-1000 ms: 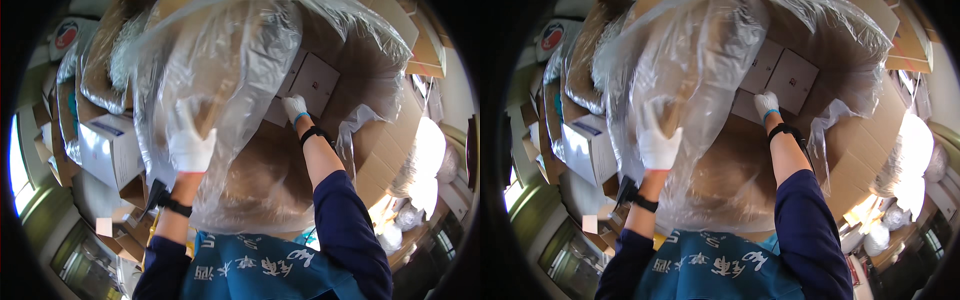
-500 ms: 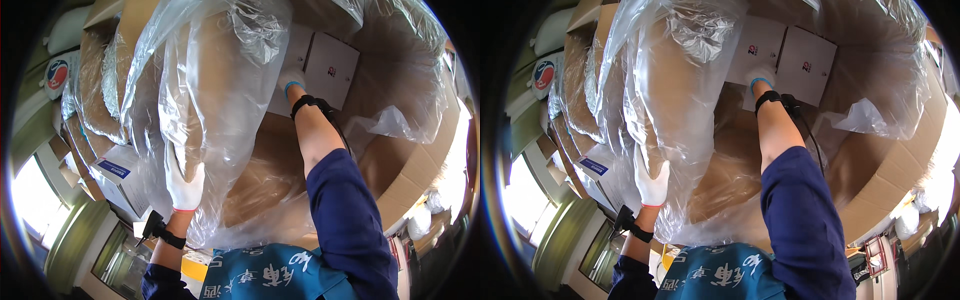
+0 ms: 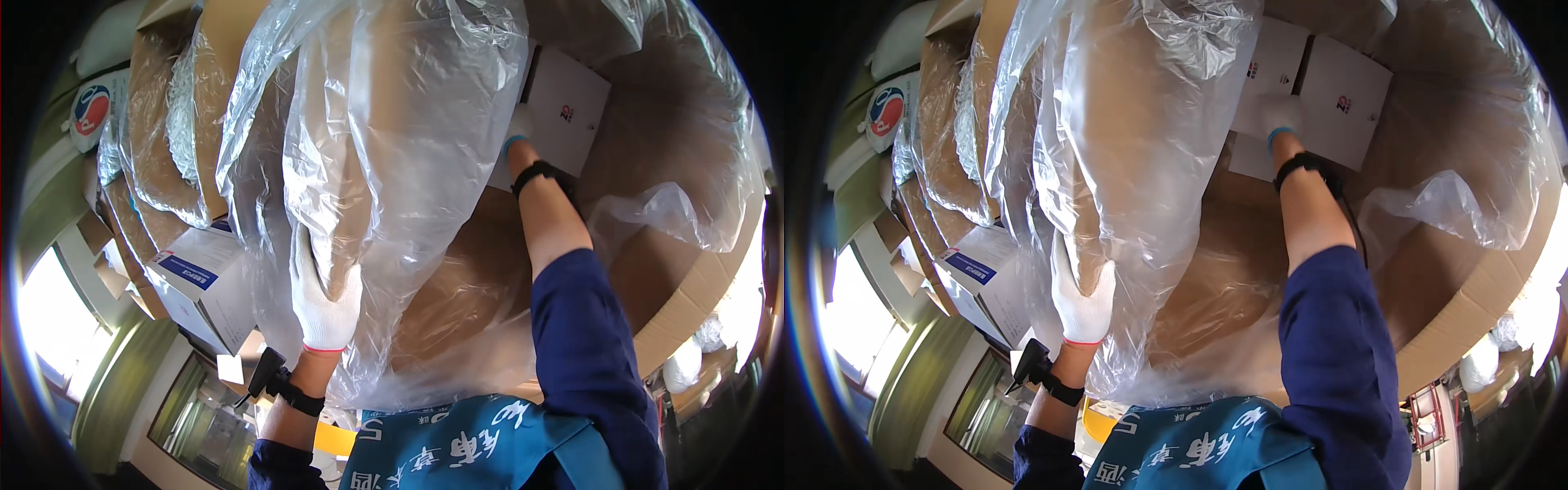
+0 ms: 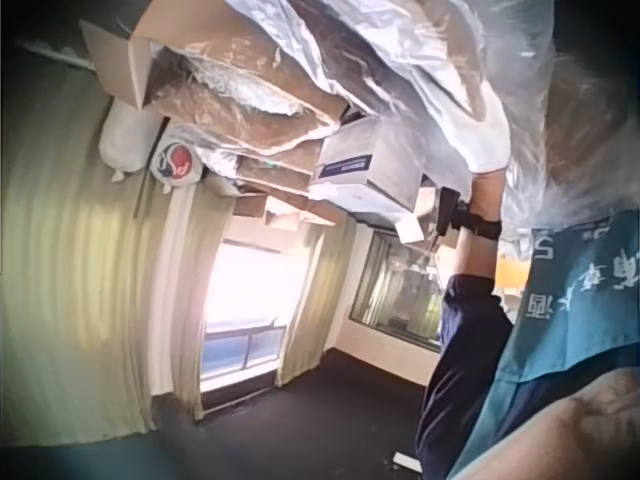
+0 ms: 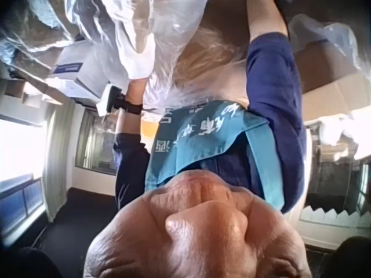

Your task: The recorder opens a large cardboard box and removes several smaller white boxes, placing them onto the floor.

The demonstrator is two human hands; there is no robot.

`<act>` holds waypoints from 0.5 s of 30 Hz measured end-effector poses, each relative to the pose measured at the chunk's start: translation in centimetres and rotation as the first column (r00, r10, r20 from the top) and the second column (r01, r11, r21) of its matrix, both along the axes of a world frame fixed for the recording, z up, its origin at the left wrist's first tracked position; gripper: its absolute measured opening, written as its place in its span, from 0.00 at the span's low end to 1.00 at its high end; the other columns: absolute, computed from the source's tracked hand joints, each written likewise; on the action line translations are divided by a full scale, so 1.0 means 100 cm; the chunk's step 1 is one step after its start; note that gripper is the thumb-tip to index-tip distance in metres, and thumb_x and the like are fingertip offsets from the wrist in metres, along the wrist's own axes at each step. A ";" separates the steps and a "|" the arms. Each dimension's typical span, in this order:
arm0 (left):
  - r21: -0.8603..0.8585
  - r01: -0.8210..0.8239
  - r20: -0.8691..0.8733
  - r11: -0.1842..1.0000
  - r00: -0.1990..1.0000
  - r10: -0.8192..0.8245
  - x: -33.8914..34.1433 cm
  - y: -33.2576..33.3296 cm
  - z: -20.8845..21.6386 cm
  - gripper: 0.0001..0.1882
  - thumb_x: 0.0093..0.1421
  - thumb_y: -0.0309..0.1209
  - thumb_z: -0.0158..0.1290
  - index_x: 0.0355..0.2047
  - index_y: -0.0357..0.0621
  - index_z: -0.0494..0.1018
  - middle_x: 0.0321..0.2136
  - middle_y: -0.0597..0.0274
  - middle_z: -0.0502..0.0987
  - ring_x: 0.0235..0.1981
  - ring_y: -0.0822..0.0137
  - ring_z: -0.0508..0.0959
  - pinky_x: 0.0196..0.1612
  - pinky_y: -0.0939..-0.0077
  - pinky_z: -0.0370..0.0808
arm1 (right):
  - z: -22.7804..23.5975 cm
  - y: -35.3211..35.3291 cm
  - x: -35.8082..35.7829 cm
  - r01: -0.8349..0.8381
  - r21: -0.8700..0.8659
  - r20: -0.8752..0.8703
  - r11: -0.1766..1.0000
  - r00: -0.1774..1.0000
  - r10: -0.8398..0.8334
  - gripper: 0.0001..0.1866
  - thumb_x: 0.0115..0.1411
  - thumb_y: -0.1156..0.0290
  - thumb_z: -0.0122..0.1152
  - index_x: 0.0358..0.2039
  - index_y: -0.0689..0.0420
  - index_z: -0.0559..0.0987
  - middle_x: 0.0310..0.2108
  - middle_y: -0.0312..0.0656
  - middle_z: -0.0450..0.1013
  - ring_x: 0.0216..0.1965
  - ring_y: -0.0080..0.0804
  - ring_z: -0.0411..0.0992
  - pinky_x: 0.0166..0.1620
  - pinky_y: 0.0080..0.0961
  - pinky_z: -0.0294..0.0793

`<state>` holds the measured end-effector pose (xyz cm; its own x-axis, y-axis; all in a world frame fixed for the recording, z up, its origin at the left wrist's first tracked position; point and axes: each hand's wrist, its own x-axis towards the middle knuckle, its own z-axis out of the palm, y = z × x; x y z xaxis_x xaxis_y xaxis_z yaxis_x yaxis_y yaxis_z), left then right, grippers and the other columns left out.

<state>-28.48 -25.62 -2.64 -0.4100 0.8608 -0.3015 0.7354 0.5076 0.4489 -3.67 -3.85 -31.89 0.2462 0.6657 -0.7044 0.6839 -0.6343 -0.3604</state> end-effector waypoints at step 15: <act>0.074 0.025 -0.018 0.997 1.000 -0.023 0.002 -0.005 -0.004 0.43 0.52 0.29 0.62 0.67 0.36 0.57 0.61 0.36 0.65 0.61 0.39 0.67 0.64 0.54 0.64 | 0.004 -0.085 -0.009 0.066 0.196 -0.047 0.978 0.997 -0.058 0.24 0.57 0.54 0.59 0.44 0.61 0.79 0.45 0.58 0.77 0.48 0.59 0.75 0.51 0.45 0.74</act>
<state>-28.30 -26.12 -3.09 -0.3935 0.8901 -0.2299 0.7550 0.4556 0.4717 -4.56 -12.35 -31.48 0.2654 0.7769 -0.5709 0.6277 -0.5887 -0.5093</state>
